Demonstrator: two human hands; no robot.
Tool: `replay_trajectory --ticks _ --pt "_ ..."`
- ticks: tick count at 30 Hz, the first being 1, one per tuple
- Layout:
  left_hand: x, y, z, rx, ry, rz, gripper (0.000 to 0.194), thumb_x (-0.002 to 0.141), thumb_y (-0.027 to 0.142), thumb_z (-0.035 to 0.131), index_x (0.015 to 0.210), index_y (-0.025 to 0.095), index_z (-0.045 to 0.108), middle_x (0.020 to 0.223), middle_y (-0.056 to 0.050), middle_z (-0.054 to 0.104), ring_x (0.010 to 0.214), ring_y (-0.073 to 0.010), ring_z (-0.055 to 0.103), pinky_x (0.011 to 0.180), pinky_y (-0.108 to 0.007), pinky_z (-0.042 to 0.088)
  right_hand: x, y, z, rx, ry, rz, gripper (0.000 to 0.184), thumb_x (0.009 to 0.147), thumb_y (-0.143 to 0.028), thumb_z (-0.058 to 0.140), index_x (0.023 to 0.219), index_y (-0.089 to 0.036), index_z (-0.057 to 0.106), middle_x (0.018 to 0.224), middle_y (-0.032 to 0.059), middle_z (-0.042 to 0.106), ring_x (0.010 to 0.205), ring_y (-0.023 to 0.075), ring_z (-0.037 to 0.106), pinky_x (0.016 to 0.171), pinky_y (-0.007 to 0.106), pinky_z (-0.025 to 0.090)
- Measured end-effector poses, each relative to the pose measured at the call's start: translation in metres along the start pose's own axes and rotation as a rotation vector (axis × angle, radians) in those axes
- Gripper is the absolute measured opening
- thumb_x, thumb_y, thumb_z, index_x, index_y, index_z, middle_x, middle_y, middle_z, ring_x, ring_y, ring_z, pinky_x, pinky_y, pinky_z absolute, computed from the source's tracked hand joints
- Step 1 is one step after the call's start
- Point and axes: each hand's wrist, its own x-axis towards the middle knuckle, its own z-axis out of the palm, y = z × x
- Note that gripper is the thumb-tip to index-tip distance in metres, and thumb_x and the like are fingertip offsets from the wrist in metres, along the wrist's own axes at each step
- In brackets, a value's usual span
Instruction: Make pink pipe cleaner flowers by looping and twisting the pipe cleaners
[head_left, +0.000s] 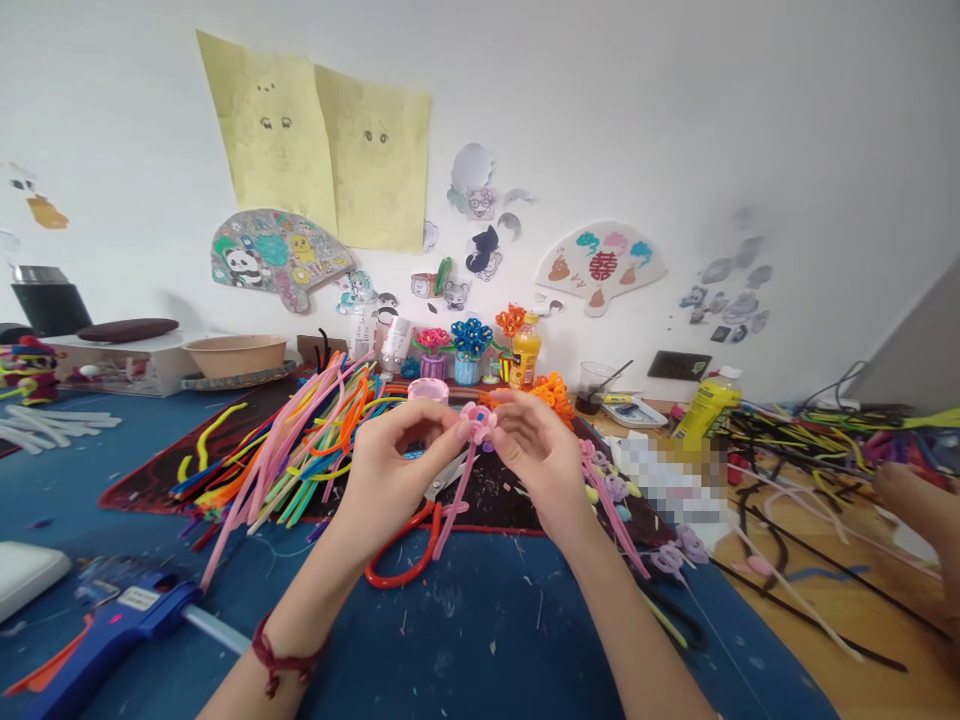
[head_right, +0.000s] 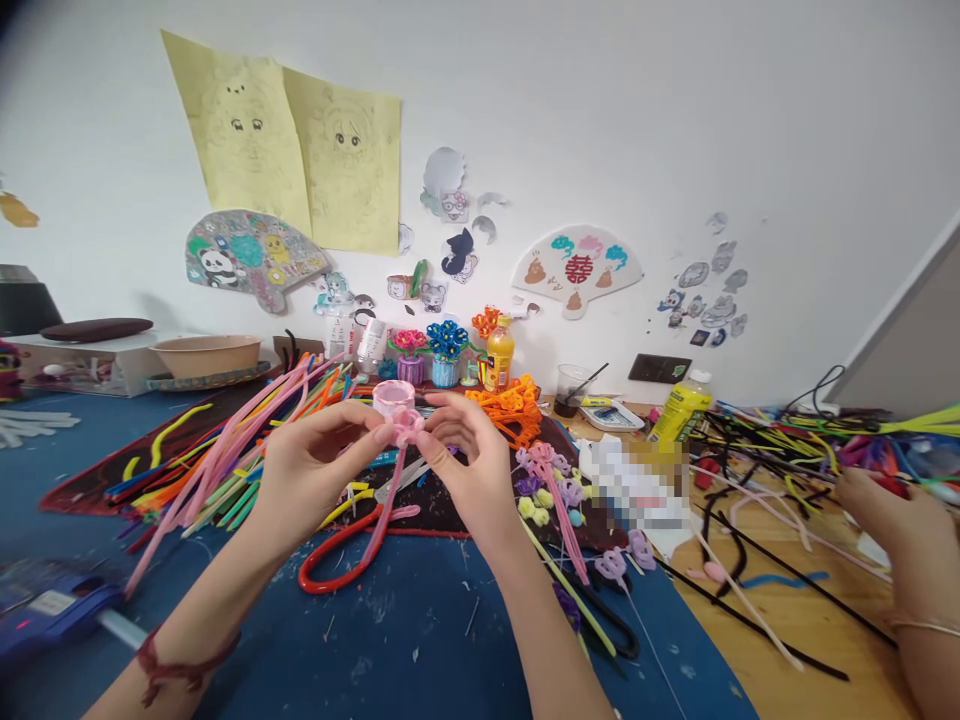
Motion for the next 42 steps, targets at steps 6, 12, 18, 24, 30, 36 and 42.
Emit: replay_trajectory --ticks 6,12,18,24,30,36,42 --pt "0.000 -0.003 0.002 0.143 -0.035 0.018 0.015 0.085 0.029 0.066 0.078 0.015 0.066 0.070 0.000 0.063 0.062 -0.0108 0.052 0.058 -0.022 0.043 0.000 -0.003 -0.001 -0.211 -0.043 -0.195 0.007 0.082 -0.025 0.070 0.088 -0.022 0.069 0.092 0.0042 0.064 0.077 0.0155 0.061 0.070 0.028 0.052" --pt "0.001 -0.001 0.000 0.266 -0.083 0.059 0.010 0.084 0.025 0.065 0.083 0.016 0.067 0.069 0.000 0.063 0.062 -0.0110 0.052 0.059 -0.023 0.040 0.002 0.000 -0.004 -0.211 -0.053 -0.200 0.003 0.085 -0.024 0.066 0.086 -0.021 0.068 0.091 0.0050 0.061 0.087 0.0186 0.063 0.074 0.030 0.054" --pt "0.001 -0.004 0.000 0.331 -0.113 0.090 0.011 0.088 0.026 0.059 0.082 0.016 0.061 0.069 0.002 0.058 0.061 -0.0105 0.048 0.059 -0.023 0.038 0.002 -0.002 -0.005 -0.256 -0.030 -0.183 0.007 0.087 -0.026 0.063 0.084 -0.020 0.067 0.090 0.0058 0.061 0.086 0.0189 0.062 0.073 0.030 0.054" --pt "0.003 -0.003 -0.002 0.331 -0.196 0.095 0.014 0.091 0.027 0.054 0.082 0.016 0.060 0.068 0.002 0.054 0.061 -0.0106 0.046 0.057 -0.022 0.037 0.002 0.000 -0.006 -0.233 -0.067 -0.146 0.010 0.088 -0.031 0.063 0.085 -0.022 0.066 0.091 0.0062 0.062 0.088 0.0198 0.062 0.074 0.031 0.055" --pt "0.003 -0.005 -0.001 0.327 -0.138 0.058 0.017 0.090 0.030 0.057 0.081 0.016 0.062 0.067 0.001 0.057 0.060 -0.0110 0.047 0.057 -0.022 0.038 0.002 -0.003 -0.007 -0.278 -0.112 -0.168 0.011 0.083 -0.032 0.069 0.085 -0.022 0.069 0.094 0.0057 0.060 0.077 0.0169 0.061 0.068 0.030 0.054" --pt "0.002 -0.003 -0.003 0.298 -0.258 0.051 0.016 0.092 0.028 0.053 0.083 0.016 0.059 0.072 0.002 0.055 0.065 -0.0110 0.047 0.059 -0.022 0.037 0.003 -0.003 -0.009 -0.357 -0.122 -0.184 0.011 0.087 -0.031 0.064 0.082 -0.021 0.067 0.095 0.0069 0.061 0.091 0.0211 0.061 0.071 0.030 0.051" --pt "0.001 -0.003 -0.003 0.330 -0.297 0.049 0.016 0.093 0.030 0.053 0.086 0.017 0.059 0.074 0.002 0.058 0.064 -0.0106 0.046 0.058 -0.022 0.035 0.003 -0.006 -0.011 -0.358 -0.136 -0.196 0.015 0.087 -0.031 0.063 0.077 -0.021 0.064 0.091 0.0059 0.059 0.087 0.0201 0.060 0.069 0.030 0.051"
